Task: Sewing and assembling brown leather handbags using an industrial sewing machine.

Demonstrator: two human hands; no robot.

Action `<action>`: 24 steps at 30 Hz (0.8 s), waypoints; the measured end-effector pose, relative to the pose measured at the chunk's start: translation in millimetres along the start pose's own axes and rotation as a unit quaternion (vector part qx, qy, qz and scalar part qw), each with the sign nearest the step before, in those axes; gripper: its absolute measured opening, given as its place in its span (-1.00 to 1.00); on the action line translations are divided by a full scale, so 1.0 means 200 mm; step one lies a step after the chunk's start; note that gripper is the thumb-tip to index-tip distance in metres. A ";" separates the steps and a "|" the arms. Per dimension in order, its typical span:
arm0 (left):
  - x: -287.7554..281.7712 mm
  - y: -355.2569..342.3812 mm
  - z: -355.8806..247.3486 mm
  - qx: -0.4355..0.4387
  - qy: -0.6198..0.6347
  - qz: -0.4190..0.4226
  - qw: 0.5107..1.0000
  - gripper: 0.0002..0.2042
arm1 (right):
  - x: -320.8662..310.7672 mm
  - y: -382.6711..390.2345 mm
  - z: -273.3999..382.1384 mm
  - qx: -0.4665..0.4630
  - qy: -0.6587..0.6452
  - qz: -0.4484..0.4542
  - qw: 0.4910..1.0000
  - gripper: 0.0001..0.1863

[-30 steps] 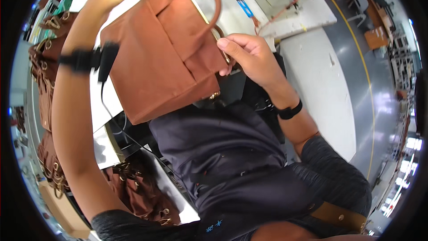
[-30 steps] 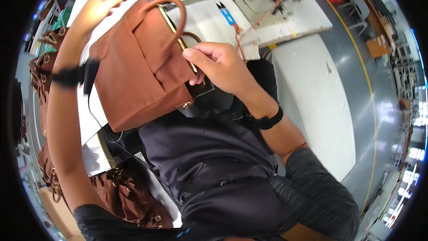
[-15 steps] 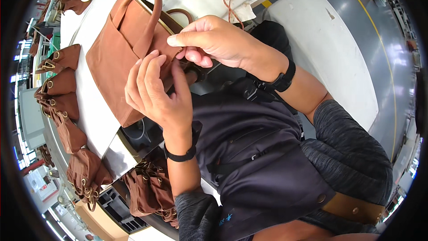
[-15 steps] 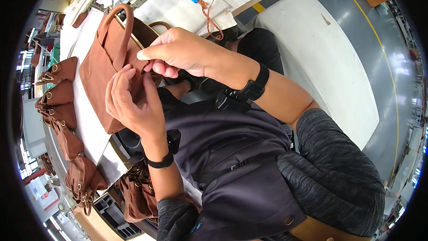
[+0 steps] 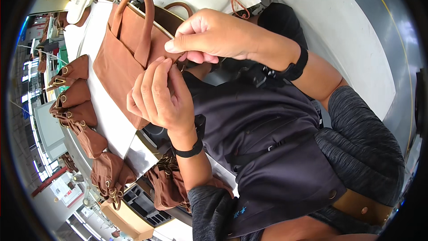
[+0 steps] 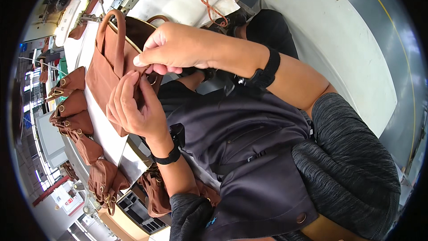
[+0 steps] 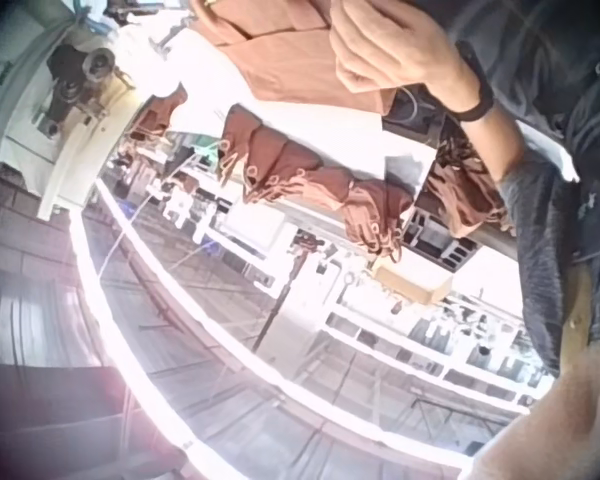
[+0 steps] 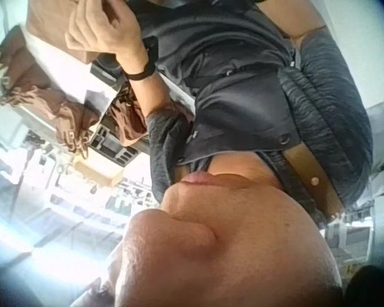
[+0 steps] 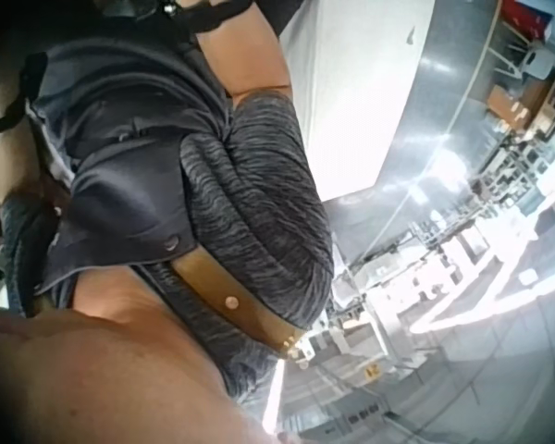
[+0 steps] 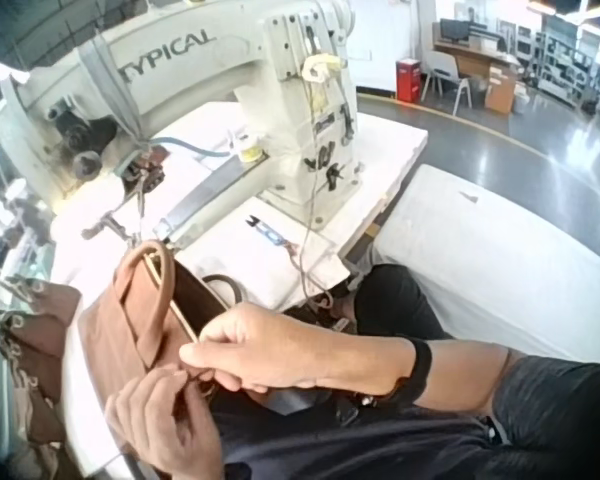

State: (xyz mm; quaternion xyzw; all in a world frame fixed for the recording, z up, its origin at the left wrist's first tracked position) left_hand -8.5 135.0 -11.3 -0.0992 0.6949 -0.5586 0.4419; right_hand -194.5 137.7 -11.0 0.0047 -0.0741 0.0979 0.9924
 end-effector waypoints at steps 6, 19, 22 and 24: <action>-0.01 -0.01 0.02 0.031 -0.007 0.000 0.999 -0.77 | 0.08 0.01 -0.02 0.097 -0.230 -0.057 0.967 -0.65; -0.04 -0.05 0.11 0.086 0.058 0.052 0.993 -0.80 | 0.07 0.02 -0.02 0.098 -0.109 -0.032 0.989 -0.59; -0.04 -0.04 0.12 0.082 0.058 0.052 0.994 -0.78 | 0.06 0.01 -0.02 0.082 -0.066 0.001 0.994 -0.56; -0.04 -0.04 0.11 0.076 0.064 0.058 0.993 -0.77 | 0.06 0.01 -0.03 0.066 -0.089 -0.007 0.994 -0.57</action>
Point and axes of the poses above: each hand's wrist, its own y-axis away from the middle knuckle, its own x-axis out of the palm, z = x × y, the point moved 1 cm from there along -y, towards the middle knuckle, and after that the axes turned 4 degrees about -z, right-handed, at the moved point
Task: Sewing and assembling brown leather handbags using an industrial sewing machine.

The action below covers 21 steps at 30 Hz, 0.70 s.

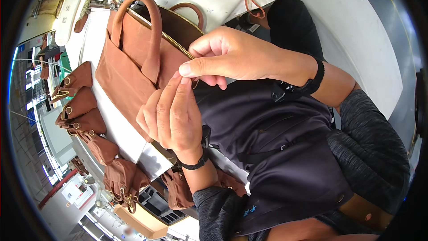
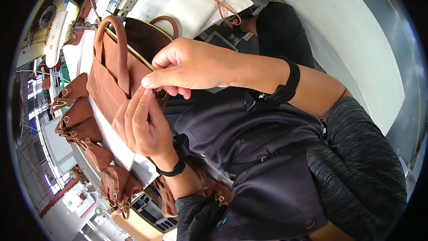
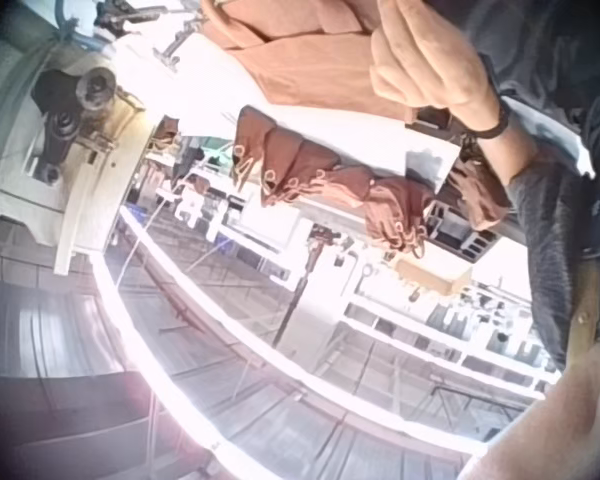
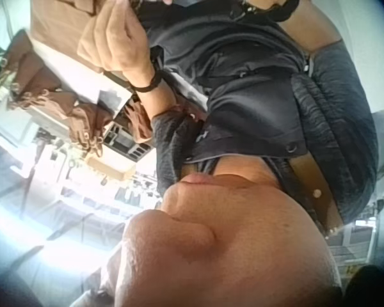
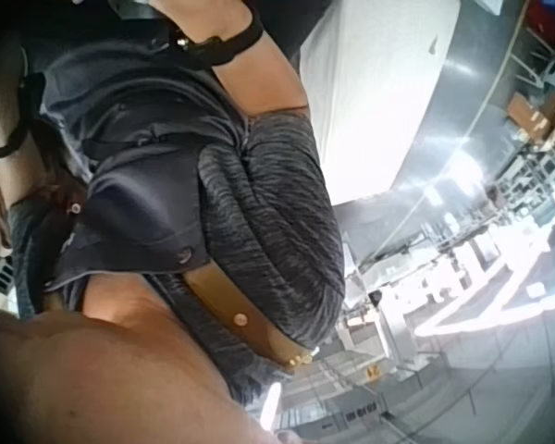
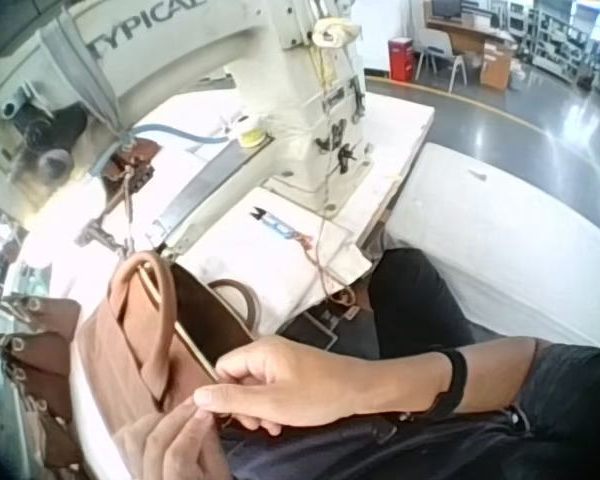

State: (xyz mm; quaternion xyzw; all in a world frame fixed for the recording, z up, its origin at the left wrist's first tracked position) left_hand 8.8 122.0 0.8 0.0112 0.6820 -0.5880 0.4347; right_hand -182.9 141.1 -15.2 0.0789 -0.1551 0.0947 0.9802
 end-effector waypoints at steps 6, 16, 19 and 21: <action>-0.15 -0.12 0.00 -0.013 0.048 0.060 0.997 -0.73 | 0.05 -0.02 -0.06 -0.076 -0.044 -0.002 0.996 -0.61; -0.02 -0.63 0.16 0.223 -0.118 0.278 0.927 -0.60 | 0.06 -0.02 -0.14 -0.135 -0.113 -0.056 0.983 -0.62; -0.23 -0.57 0.16 0.135 -0.253 0.207 0.936 -0.55 | 0.08 -0.02 -0.18 -0.126 -0.148 -0.078 0.978 -0.64; -0.32 -0.49 0.19 0.108 -0.292 0.179 0.933 -0.53 | 0.10 -0.03 -0.20 -0.143 -0.168 -0.086 0.972 -0.64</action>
Point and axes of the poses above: each hand's wrist, its own y-axis away from the middle knuckle, its own x-axis out of the palm, z = x × y, the point moved 1 cm from there along -y, towards the middle knuckle, and after that the axes turned 4 degrees about -z, right-handed, at the moved point
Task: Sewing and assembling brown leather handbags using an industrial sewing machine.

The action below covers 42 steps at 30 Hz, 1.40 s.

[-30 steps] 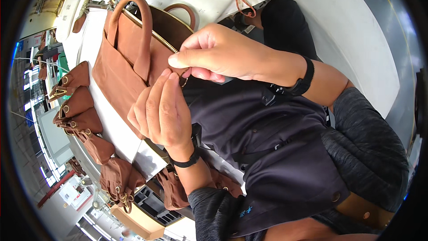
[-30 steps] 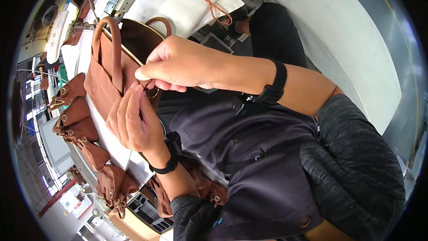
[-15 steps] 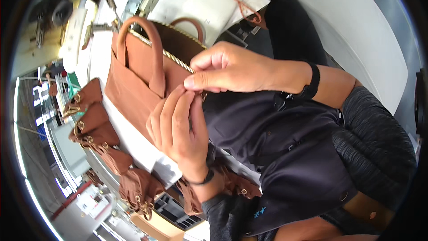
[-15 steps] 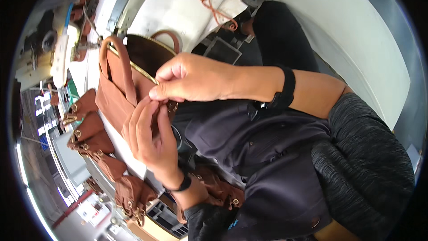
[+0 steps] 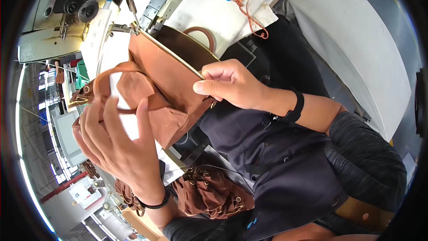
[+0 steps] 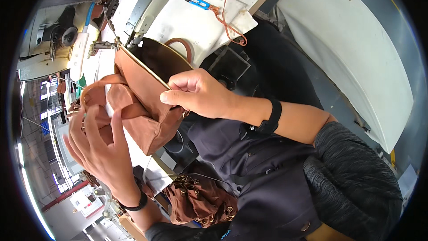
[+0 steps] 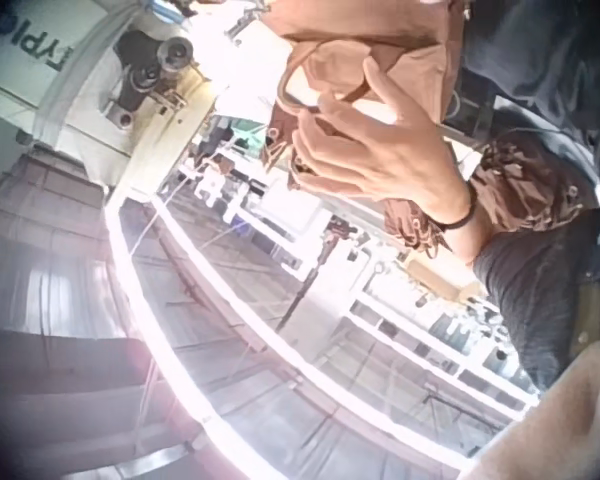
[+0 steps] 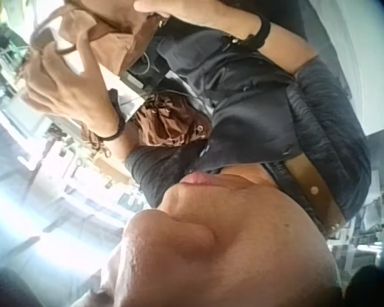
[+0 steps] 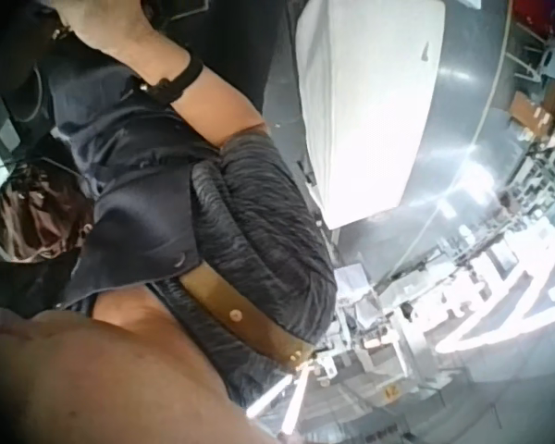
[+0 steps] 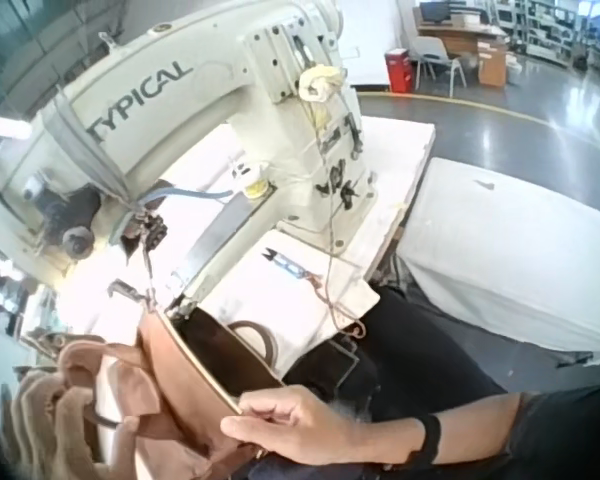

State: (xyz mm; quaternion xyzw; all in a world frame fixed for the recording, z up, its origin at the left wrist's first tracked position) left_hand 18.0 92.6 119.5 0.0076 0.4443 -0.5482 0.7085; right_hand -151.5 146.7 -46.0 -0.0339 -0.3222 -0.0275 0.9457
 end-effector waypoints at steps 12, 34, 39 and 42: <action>0.26 0.11 -0.14 -0.105 0.325 0.134 0.930 -0.45 | 0.09 0.03 0.02 -0.026 -0.020 -0.034 0.999 -0.70; 0.31 0.18 -0.30 -0.136 0.323 0.114 0.930 0.13 | 0.05 0.00 0.05 -0.048 0.002 -0.002 0.999 -0.66; 0.35 0.17 -0.30 -0.144 0.318 0.124 0.929 0.13 | 0.04 -0.02 0.05 -0.030 -0.004 -0.009 1.000 -0.66; 0.37 0.16 -0.29 -0.153 0.322 0.113 0.927 0.16 | 0.03 -0.06 0.05 -0.059 0.010 0.008 0.998 -0.66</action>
Point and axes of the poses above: each hand's wrist, its own y-axis away from the middle knuckle, its own x-axis out of the palm, z = x × y, the point moved 1 cm from there along -y, towards the middle knuckle, and after that the axes turned 4 degrees about -z, right-handed, at the moved point
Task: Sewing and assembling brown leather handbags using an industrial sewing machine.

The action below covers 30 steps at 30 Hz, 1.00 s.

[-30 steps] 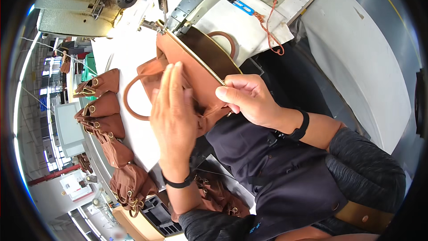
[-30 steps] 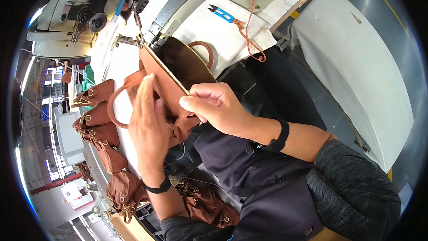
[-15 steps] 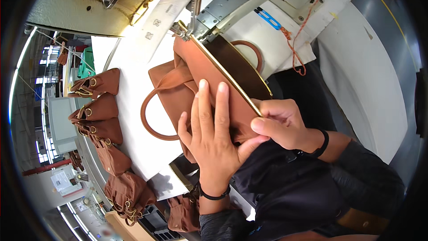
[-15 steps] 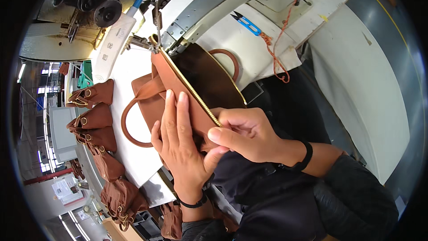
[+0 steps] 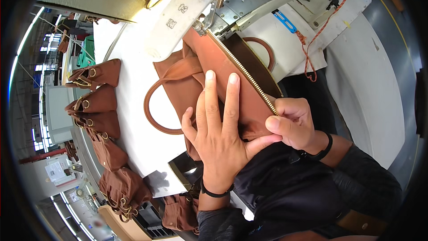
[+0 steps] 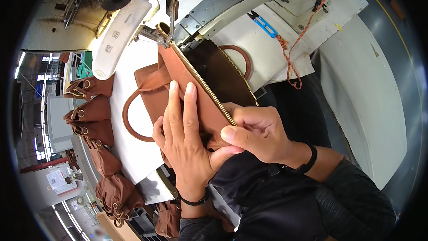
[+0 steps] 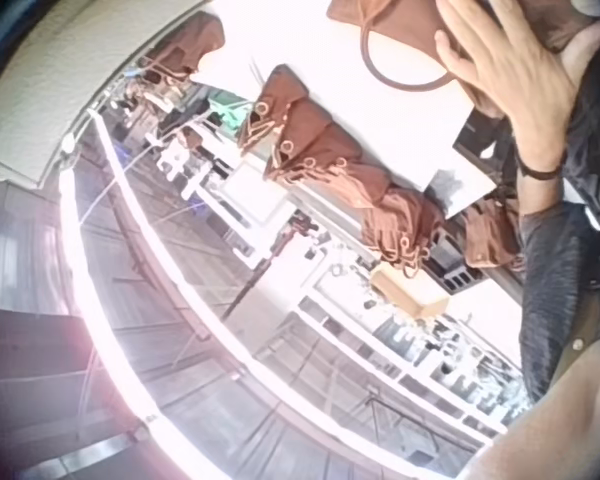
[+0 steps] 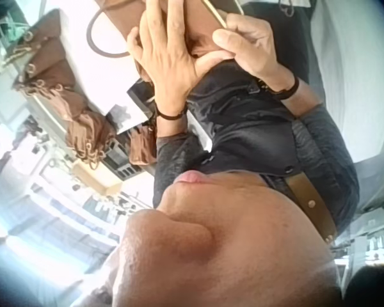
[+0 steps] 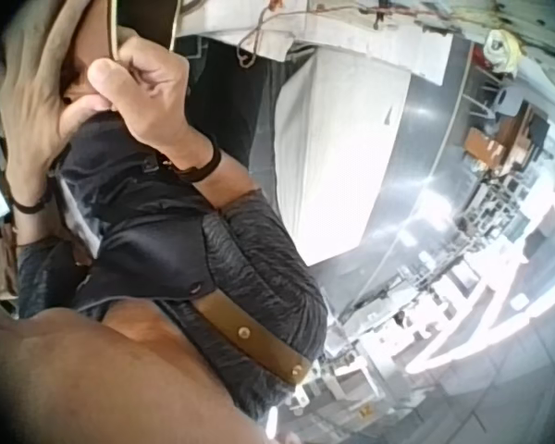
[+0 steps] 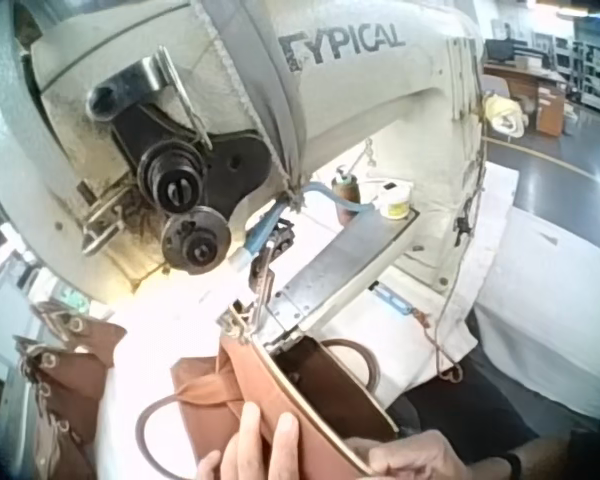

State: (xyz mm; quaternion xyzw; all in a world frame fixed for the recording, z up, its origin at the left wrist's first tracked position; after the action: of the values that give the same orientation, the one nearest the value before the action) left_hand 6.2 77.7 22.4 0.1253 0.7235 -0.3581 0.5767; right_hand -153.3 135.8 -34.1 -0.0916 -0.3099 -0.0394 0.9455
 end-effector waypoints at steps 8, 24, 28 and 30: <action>0.02 0.00 0.01 -0.009 0.021 -0.013 1.000 0.17 | 0.02 -0.01 -0.02 -0.006 -0.013 -0.015 1.000 -0.65; 0.07 -0.09 0.10 -0.020 0.049 -0.045 0.998 0.13 | 0.01 -0.17 0.01 0.011 -0.011 0.003 1.000 -0.68; 0.06 -0.12 0.10 -0.018 0.052 -0.042 0.998 0.05 | 0.02 -0.20 0.01 0.008 -0.010 -0.003 1.000 -0.68; 0.06 -0.13 0.11 -0.013 0.053 -0.038 0.998 0.05 | 0.02 -0.21 0.02 0.001 -0.026 -0.006 1.000 -0.67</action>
State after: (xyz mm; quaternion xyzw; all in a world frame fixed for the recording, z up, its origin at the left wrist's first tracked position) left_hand 3.2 42.5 18.7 0.1092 0.7616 -0.3633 0.5254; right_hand -156.7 95.5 -22.5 -0.0900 -0.3353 -0.0421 0.9368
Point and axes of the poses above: each hand's wrist, its own y-axis away from the middle knuckle, its own x-axis out of the palm, z = x × y, the point moved 1 cm from there along -y, towards the middle knuckle, and after that the axes turned 4 degrees about -z, right-handed, at the moved point
